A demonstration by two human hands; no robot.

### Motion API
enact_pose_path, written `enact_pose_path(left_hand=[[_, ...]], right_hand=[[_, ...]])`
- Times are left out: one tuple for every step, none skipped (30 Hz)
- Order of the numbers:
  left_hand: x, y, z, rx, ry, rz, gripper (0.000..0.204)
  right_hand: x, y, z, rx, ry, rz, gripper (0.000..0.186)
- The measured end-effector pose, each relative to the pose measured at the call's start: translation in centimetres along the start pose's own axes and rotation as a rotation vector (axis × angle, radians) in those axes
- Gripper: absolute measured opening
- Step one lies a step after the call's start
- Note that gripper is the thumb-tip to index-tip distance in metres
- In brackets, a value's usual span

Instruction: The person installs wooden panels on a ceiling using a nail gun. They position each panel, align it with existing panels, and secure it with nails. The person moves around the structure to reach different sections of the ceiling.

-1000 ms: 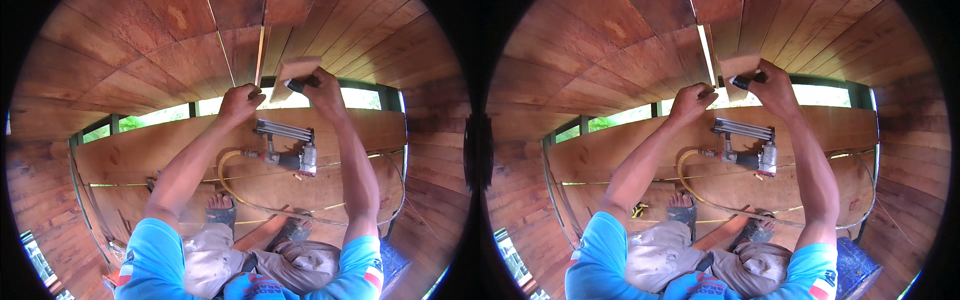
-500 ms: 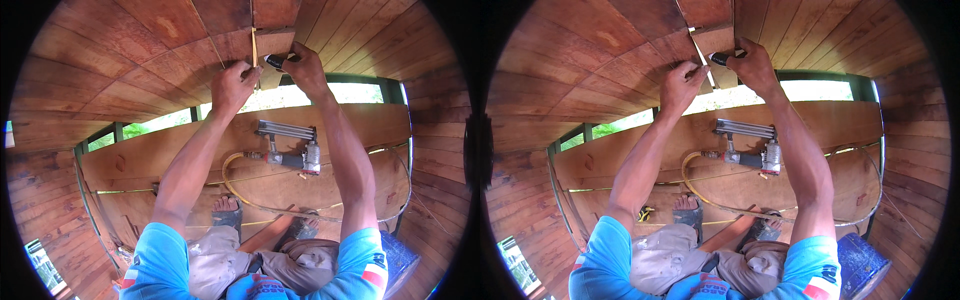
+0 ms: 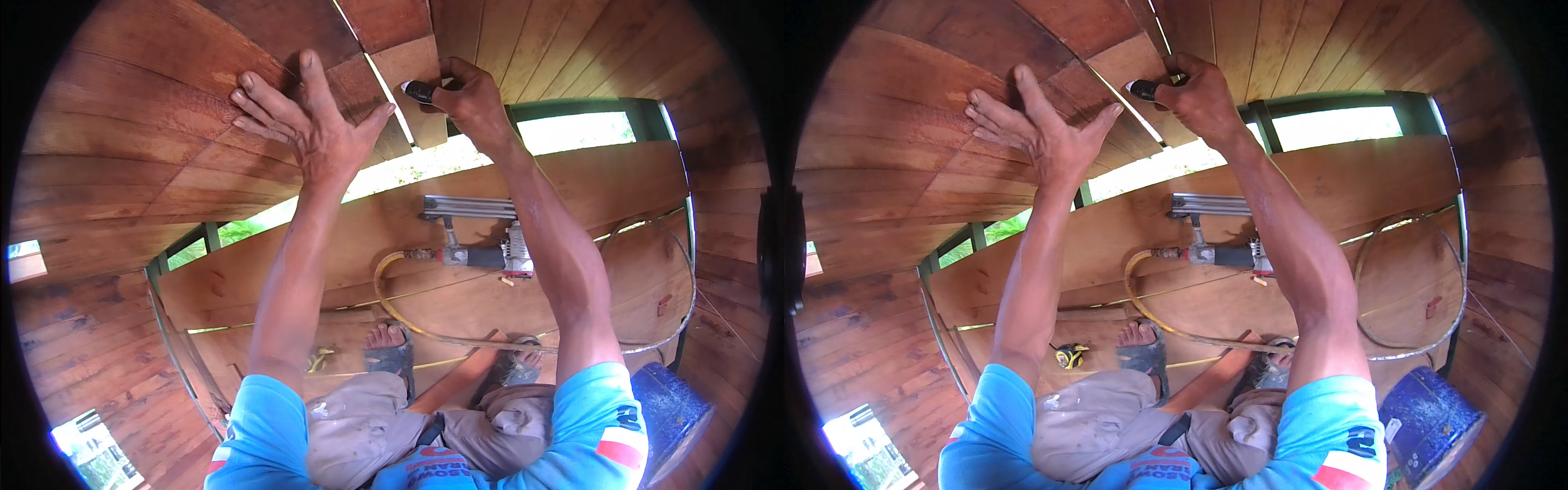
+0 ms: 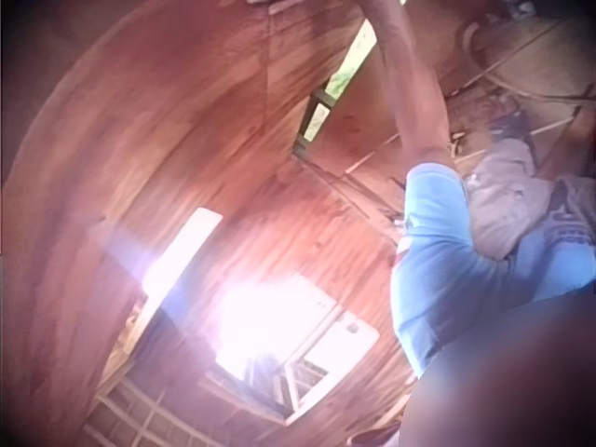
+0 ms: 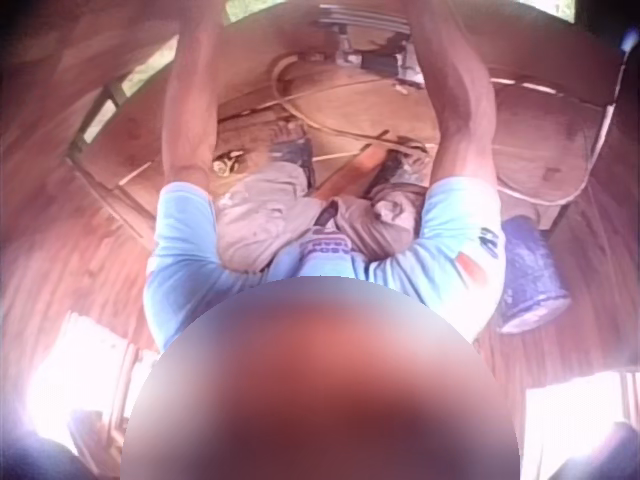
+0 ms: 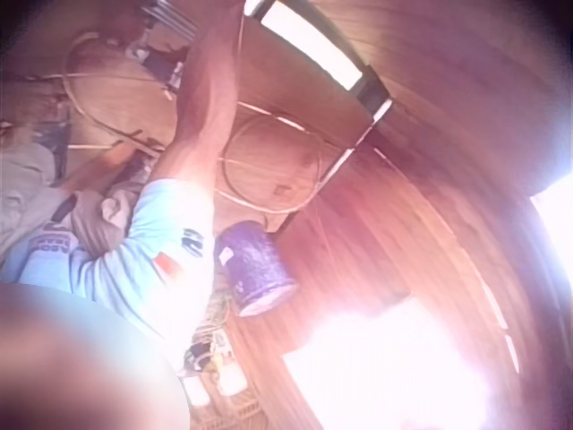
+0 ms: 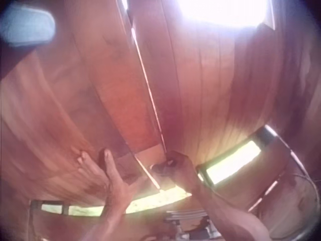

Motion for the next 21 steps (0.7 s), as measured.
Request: enact_pose_path(left_hand=[[0.0, 0.2, -0.7, -0.026, -0.01, 0.005, 0.14], [-0.1, 0.2, -1.3, -0.002, -0.011, 0.007, 0.145], [-0.1, 0.2, -1.6, 0.007, -0.009, 0.028, 0.145], [-0.1, 0.1, -1.8, 0.001, 0.005, 0.024, 0.145], [-0.1, 0.0, -1.9, -0.018, 0.022, 0.018, 0.145], [-0.2, 0.0, -2.1, -0.004, 0.02, 0.022, 0.145], [-0.2, -0.1, -2.2, -0.004, 0.02, 0.024, 0.145], [-0.1, -0.1, -2.2, -0.02, 0.026, 0.014, 0.145], [-0.1, -0.2, -2.2, -0.001, 0.022, 0.032, 0.144], [-0.1, -0.2, -2.3, 0.002, 0.027, 0.035, 0.143], [0.0, -0.1, -2.3, -0.009, 0.036, 0.023, 0.143], [0.0, -0.2, -2.3, 0.008, 0.032, 0.04, 0.142], [0.0, -0.1, -2.3, 0.011, 0.036, 0.044, 0.142], [0.0, -0.1, -2.3, 0.004, 0.037, 0.052, 0.141], [-0.1, -0.1, -2.2, 0.008, 0.045, 0.052, 0.14], [-0.1, -0.1, -2.2, 0.003, 0.05, 0.056, 0.14], [-0.1, 0.0, -2.2, -0.014, 0.046, 0.058, 0.139], [-0.2, 0.0, -2.2, -0.006, 0.048, 0.065, 0.138], [-0.2, -0.1, -2.2, -0.011, 0.042, 0.072, 0.138], [-0.2, 0.0, -2.1, -0.023, 0.051, 0.062, 0.137], [-0.2, -0.1, -2.2, -0.014, 0.039, 0.073, 0.137]], right_hand=[[0.0, 0.2, -0.1, -0.032, 0.005, 0.003, 0.033], [0.0, 0.4, -0.2, -0.071, 0.007, 0.013, 0.033], [0.0, 0.5, -0.3, -0.108, 0.008, 0.025, 0.033], [0.1, 0.6, -0.3, -0.113, 0.009, 0.023, 0.033], [0.1, 0.8, -0.4, -0.118, 0.01, 0.02, 0.033], [0.1, 0.8, -0.4, -0.122, 0.012, 0.017, 0.033], [0.2, 0.8, -0.4, -0.152, 0.008, 0.021, 0.033], [0.2, 0.8, -0.3, -0.181, 0.001, 0.024, 0.033], [0.2, 0.8, -0.3, -0.218, -0.007, 0.022, 0.032], [0.2, 0.7, -0.2, -0.23, -0.013, 0.013, 0.033], [0.2, 0.7, -0.1, -0.252, -0.021, 0.0, 0.033], [0.2, 0.7, -0.1, -0.281, -0.024, -0.022, 0.034], [0.2, 0.6, -0.1, -0.281, -0.027, -0.014, 0.035], [0.2, 0.6, -0.1, -0.286, -0.024, -0.015, 0.036], [0.2, 0.6, -0.1, -0.29, -0.019, -0.015, 0.036], [0.2, 0.5, -0.1, -0.295, -0.011, -0.002, 0.037], [0.1, 0.5, -0.1, -0.3, -0.002, 0.009, 0.039], [0.0, 0.5, -0.2, -0.305, 0.007, 0.02, 0.04], [-0.1, 0.6, -0.2, -0.292, 0.006, 0.004, 0.04], [-0.2, 0.6, -0.1, -0.279, 0.005, -0.012, 0.041], [-0.3, 0.7, -0.1, -0.267, 0.004, -0.03, 0.042]])
Point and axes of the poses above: each hand's wrist, its own x-axis away from the middle knuckle, its own z-axis out of the back of the hand, y = z × x, the point moved 4 cm from there along -x, towards the middle knuckle, and after that the axes turned 11 degrees about -x, right-handed, at the moved point
